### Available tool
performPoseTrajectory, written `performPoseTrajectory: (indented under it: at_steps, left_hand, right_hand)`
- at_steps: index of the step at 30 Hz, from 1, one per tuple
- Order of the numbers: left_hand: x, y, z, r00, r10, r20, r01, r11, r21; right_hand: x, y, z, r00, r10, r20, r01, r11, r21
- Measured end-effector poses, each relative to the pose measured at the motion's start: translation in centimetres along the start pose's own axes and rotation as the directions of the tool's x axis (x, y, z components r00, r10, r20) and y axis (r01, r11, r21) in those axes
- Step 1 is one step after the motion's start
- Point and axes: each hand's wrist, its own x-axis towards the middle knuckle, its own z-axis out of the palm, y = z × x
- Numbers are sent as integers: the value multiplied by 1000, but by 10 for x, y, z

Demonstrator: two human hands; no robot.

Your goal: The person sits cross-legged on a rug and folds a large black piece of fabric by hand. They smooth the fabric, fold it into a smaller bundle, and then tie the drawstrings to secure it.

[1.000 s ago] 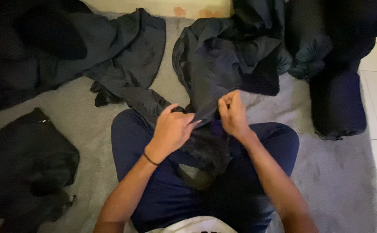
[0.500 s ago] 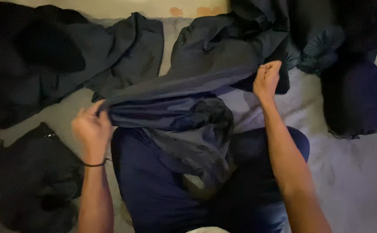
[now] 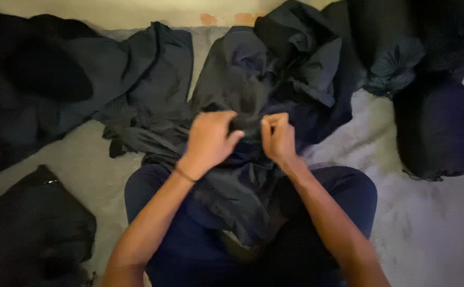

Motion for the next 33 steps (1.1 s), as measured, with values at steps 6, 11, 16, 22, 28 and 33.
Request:
performPoseTrajectory:
  at_steps: [6,11,16,22,28,33]
  left_hand:
    - [1,11,55,987,60,148,-46,994,-98]
    - [-3,-10,33,1000,-14,14,14,999,-48]
    - [-5,-58,-7,973,-226,-40,225,974,-11]
    - [-15,-117,-21,918,-354,-180,378,917,125]
    - [-29,-185,-33,779,-552,-298,584,812,22]
    - [-39,-211,-20,714,-601,-358,629,776,-47]
  right_hand:
    - [2,18,-6,990,-93,109,93,996,9]
    - [34,-3,-29,994,96,-46,-97,995,-6]
    - [73,45,-56,965,-121,-233,102,991,-91]
    - [98,98,-84,865,-397,-307,99,734,-672]
    - [103,106,-124,832,-143,-536,76,986,-145]
    - [103,107,-113,883,70,-464,81,951,298]
